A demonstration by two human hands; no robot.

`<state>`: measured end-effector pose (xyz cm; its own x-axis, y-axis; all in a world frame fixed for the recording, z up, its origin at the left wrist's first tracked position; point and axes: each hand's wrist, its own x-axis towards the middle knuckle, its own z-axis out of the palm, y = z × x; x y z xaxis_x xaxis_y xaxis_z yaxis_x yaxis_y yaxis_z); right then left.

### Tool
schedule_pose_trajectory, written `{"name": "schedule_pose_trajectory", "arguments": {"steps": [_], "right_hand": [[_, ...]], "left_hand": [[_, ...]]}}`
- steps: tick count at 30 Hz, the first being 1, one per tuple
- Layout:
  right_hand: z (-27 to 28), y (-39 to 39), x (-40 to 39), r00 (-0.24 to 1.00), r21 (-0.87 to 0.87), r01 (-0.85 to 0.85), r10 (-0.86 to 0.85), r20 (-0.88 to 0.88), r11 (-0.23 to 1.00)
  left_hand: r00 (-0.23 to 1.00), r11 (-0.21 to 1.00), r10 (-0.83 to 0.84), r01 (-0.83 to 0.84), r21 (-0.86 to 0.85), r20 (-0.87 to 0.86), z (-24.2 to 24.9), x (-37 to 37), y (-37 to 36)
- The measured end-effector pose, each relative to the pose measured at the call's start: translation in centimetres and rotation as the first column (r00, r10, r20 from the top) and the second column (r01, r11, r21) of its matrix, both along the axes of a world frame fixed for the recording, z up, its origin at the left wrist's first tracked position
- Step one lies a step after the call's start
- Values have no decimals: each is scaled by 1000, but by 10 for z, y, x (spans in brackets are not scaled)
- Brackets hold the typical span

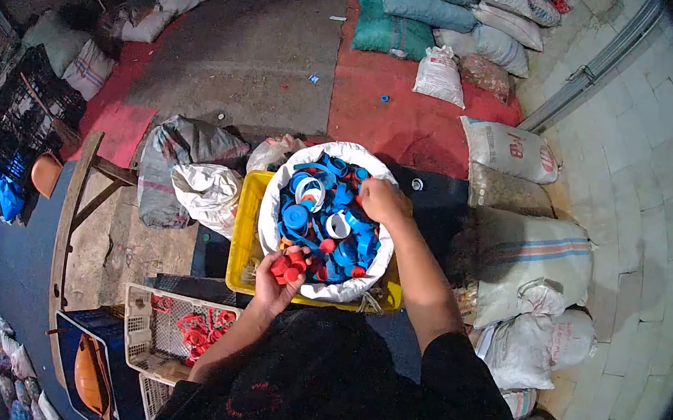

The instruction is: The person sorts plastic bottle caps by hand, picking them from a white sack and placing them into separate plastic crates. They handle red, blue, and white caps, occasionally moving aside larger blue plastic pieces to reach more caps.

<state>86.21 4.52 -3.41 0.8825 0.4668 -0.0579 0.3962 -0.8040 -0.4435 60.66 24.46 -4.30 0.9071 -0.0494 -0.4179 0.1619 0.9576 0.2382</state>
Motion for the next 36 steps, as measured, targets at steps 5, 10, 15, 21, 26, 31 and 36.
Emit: {"name": "schedule_pose_trajectory", "arguments": {"steps": [5, 10, 15, 21, 26, 31, 36], "right_hand": [[-12, -1, 25, 988, 61, 57, -65, 139, 996], [-18, 14, 36, 964, -333, -23, 109, 243, 943], [-29, 16, 40, 926, -494, -78, 247, 286, 866], [-24, 7, 46, 897, -509, -175, 349, 271, 843], [15, -10, 28, 926, -40, -293, 293, 239, 955], [28, -17, -18, 821, 615, 172, 233, -521, 770], [23, -19, -71, 555, 675, 691, 409, -724, 259]], "left_hand": [[1000, 1000, 19, -19, -6, 2, -2, -1, 1], [1000, 1000, 2, -1, -15, 31, -5, 0, 2], [999, 997, 31, -27, 78, -42, 0, -1, 1], [994, 985, 108, -109, -132, -14, -3, 4, 1], [991, 971, 136, -132, -202, 8, -3, 6, 0], [993, 976, 120, -119, -184, -5, 5, 10, -3], [996, 986, 85, -85, -141, -1, 10, 17, -6]]}}
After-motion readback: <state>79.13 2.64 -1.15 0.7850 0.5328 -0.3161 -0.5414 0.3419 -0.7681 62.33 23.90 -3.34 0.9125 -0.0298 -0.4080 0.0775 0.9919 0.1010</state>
